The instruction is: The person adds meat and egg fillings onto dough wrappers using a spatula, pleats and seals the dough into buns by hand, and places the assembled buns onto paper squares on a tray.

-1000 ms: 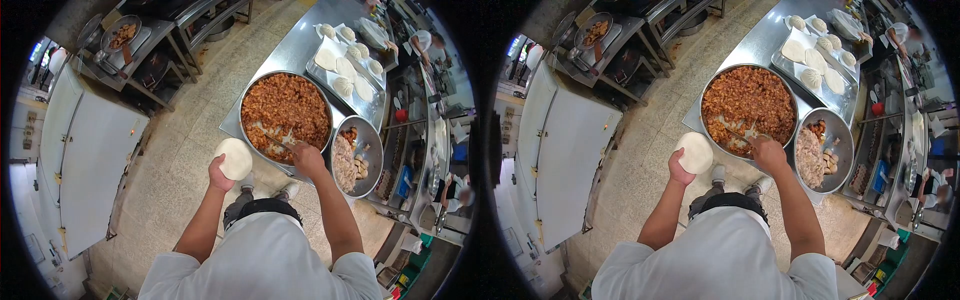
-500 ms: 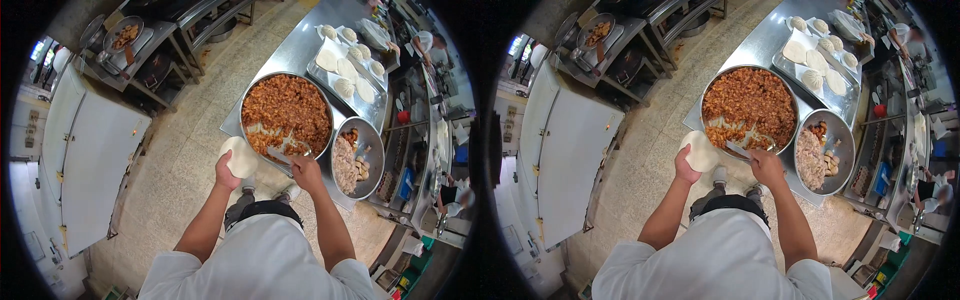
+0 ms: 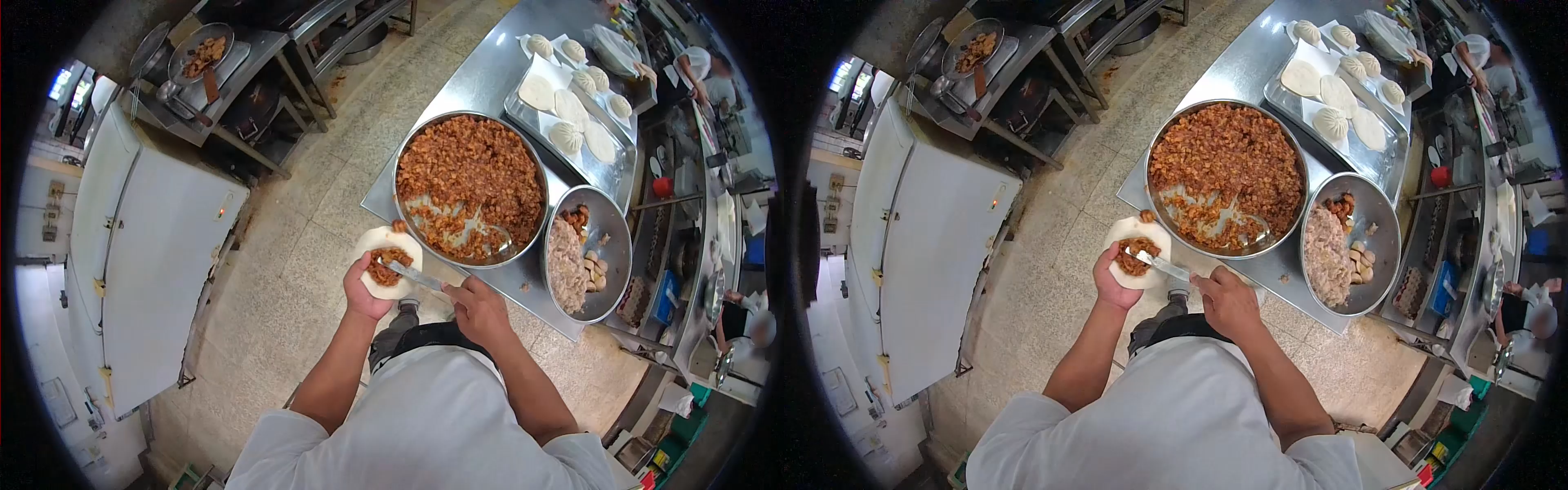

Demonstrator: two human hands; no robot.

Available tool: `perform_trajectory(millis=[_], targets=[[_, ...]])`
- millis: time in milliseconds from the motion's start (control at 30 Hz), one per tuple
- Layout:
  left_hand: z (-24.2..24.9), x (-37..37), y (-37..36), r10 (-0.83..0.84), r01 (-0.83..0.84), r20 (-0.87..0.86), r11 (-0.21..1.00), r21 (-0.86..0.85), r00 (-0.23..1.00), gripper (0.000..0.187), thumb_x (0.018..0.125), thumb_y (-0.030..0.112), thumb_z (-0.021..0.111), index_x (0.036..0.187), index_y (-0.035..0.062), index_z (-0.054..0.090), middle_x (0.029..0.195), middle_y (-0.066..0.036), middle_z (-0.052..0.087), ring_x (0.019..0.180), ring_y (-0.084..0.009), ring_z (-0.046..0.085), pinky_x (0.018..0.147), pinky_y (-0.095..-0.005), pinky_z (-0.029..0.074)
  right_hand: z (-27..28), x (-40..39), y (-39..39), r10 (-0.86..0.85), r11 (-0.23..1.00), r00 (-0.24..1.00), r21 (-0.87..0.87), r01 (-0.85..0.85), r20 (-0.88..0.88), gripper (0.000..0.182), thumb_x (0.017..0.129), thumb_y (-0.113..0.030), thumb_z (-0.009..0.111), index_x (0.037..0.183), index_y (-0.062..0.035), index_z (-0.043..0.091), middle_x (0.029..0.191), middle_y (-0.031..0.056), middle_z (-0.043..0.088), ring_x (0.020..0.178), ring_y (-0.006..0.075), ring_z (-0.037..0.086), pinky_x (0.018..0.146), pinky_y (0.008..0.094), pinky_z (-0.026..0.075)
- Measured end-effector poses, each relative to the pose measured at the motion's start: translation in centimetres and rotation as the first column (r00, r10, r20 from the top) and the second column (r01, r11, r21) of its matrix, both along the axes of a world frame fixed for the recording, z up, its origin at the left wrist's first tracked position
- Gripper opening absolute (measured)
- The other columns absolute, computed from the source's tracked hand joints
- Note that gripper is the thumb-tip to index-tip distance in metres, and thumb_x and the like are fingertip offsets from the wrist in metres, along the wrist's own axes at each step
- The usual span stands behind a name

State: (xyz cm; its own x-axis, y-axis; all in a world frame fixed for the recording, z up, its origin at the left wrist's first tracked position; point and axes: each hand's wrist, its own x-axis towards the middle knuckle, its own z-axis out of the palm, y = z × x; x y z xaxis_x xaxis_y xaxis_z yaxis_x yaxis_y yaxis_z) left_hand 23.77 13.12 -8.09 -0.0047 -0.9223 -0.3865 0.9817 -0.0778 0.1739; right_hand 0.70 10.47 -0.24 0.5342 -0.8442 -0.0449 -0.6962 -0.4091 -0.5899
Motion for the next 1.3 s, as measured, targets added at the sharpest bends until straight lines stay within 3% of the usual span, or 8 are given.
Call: perform_trajectory(millis=[167,333,533,767,900,1100,1200,1300], targets=[[1.8,0.1,-1.4,0.182,-0.185,0.074,0.982,0.028,0.980,0.052,0.093,0.029,0.054,0.138,0.0031,0.048,0.136,-0.015,0.058,0.125,-0.0325,0.055,0.110,-0.0480,0.040,4.7,-0.1,-1.3,-0.052,0.999,0.996,-0.009,0.053,0.068,0.032,0.081,-0.002,0.064,0.110,-0.0135,0.072,0.087,0.0098,0.060,0.076,0.0283,0.064,0.066,0.0395,0.053],[-0.5,1.4,-4.0,0.057,-0.058,0.101,0.998,0.012,0.993,0.052,0.092,0.028,0.055,0.138,0.0029,0.049,0.135,-0.016,0.058,0.124,-0.0341,0.056,0.108,-0.0497,0.043,2.8,-0.5,-3.0,-0.152,0.982,0.972,-0.083,0.169,0.179,0.029,0.087,0.002,0.060,0.113,-0.0067,0.069,0.086,0.0124,0.059,0.074,0.0274,0.061,0.066,0.0354,0.050],[-3.0,7.8,0.1,0.244,-0.237,0.102,0.969,-0.073,0.964,0.055,0.090,0.030,0.055,0.137,0.0003,0.050,0.136,-0.018,0.057,0.124,-0.0361,0.056,0.110,-0.0510,0.040,0.1,-2.7,-1.3,-0.270,0.961,0.943,0.118,0.251,0.192,0.031,0.084,0.004,0.058,0.113,-0.0040,0.068,0.085,0.0155,0.061,0.080,0.0312,0.064,0.072,0.0388,0.051],[-14.9,4.9,-0.8,0.177,-0.183,0.046,0.938,0.293,0.983,0.047,0.095,0.033,0.048,0.127,-0.0003,0.056,0.127,-0.018,0.062,0.117,-0.0374,0.059,0.104,-0.0519,0.044,-1.2,0.3,-0.5,-0.271,0.932,0.949,0.292,0.217,0.159,0.028,0.088,0.002,0.057,0.113,-0.0013,0.067,0.089,0.0174,0.064,0.080,0.0313,0.064,0.074,0.0369,0.051],[-13.9,2.7,-2.9,0.215,-0.212,0.029,0.915,0.344,0.976,0.047,0.093,0.034,0.049,0.125,0.0006,0.058,0.128,-0.020,0.062,0.116,-0.0372,0.060,0.105,-0.0530,0.043,-0.1,2.1,-1.6,-0.183,0.975,0.956,0.169,0.146,0.230,0.027,0.088,0.001,0.058,0.114,-0.0018,0.067,0.087,0.0175,0.062,0.079,0.0334,0.063,0.073,0.0381,0.050],[-10.7,4.0,1.1,0.112,-0.110,0.005,0.973,0.201,0.994,0.053,0.091,0.031,0.050,0.135,0.0012,0.051,0.131,-0.020,0.059,0.121,-0.0381,0.057,0.108,-0.0526,0.043,0.2,-0.3,-5.2,-0.244,0.970,0.970,-0.021,0.243,-0.024,0.037,0.081,0.004,0.055,0.115,-0.0079,0.067,0.092,0.0163,0.063,0.082,0.0370,0.064,0.071,0.0452,0.052],[-9.3,4.3,1.0,0.007,-0.006,-0.009,0.992,0.129,1.000,0.054,0.090,0.029,0.054,0.136,0.0010,0.051,0.133,-0.020,0.059,0.123,-0.0373,0.057,0.108,-0.0526,0.043,-1.0,-0.1,-7.5,-0.215,0.973,0.927,-0.153,0.174,-0.308,0.037,0.081,-0.005,0.059,0.116,-0.0124,0.067,0.097,0.0158,0.065,0.082,0.0369,0.067,0.070,0.0475,0.055],[-6.9,4.0,0.3,-0.117,0.101,0.082,0.979,0.178,0.990,0.060,0.088,0.031,0.058,0.139,0.0013,0.048,0.136,-0.020,0.056,0.125,-0.0375,0.056,0.109,-0.0530,0.041,-2.1,-0.2,-8.1,-0.017,0.990,0.966,-0.139,-0.020,-0.257,0.036,0.081,-0.003,0.059,0.114,-0.0135,0.068,0.098,0.0178,0.066,0.080,0.0381,0.066,0.067,0.0483,0.053]])
